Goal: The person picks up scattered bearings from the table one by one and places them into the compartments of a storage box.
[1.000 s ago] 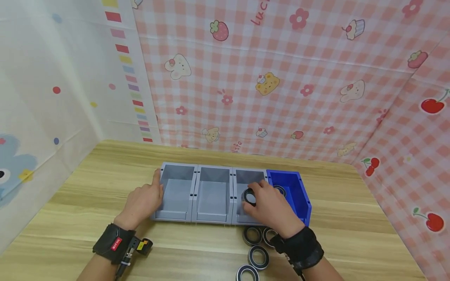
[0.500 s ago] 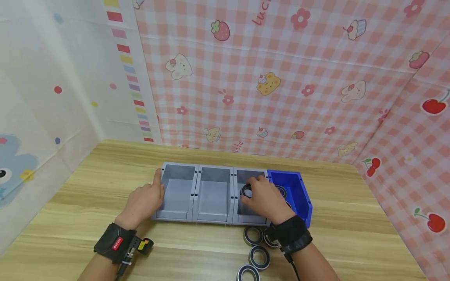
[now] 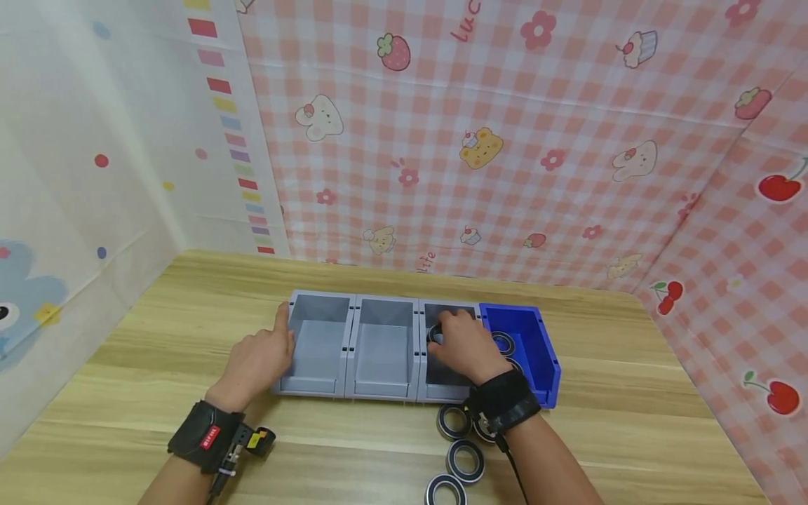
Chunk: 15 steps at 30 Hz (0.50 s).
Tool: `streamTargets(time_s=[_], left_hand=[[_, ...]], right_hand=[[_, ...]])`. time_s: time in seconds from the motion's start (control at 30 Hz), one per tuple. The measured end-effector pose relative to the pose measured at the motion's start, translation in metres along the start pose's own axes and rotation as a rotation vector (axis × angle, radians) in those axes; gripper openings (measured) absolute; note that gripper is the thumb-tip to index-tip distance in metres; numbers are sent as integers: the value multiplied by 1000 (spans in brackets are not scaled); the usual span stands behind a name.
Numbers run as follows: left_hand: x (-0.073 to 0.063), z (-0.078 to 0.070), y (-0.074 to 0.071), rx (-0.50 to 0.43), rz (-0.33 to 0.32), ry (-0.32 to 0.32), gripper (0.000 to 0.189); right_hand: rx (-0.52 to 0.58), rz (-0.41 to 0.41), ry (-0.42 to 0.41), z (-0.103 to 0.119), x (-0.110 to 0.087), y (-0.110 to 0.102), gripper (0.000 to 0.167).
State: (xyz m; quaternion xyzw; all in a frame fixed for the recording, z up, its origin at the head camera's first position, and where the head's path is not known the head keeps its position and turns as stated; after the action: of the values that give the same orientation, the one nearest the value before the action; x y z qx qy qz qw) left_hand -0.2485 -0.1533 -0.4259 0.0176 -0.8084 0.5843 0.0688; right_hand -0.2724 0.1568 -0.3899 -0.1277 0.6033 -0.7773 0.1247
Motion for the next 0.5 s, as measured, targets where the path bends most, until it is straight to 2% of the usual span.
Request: streamTargets(time_s=[0.5], left_hand=[[0, 0, 1, -6, -25, 18, 56]], right_hand=[[-41, -31, -41, -5, 16, 12, 36]])
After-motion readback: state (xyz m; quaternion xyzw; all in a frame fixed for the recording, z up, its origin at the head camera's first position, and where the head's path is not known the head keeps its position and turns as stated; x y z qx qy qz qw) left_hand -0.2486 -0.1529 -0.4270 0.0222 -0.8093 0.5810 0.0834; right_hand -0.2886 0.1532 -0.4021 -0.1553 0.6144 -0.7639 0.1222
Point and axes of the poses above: each hand's wrist, its own x-axis towards the middle knuckle, its own y-axis out of the palm, z = x × y, the point moved 1 cm from there along x, towards the middle knuckle, and after that the axes turned 3 degrees about -y, right-handed, at the moved point
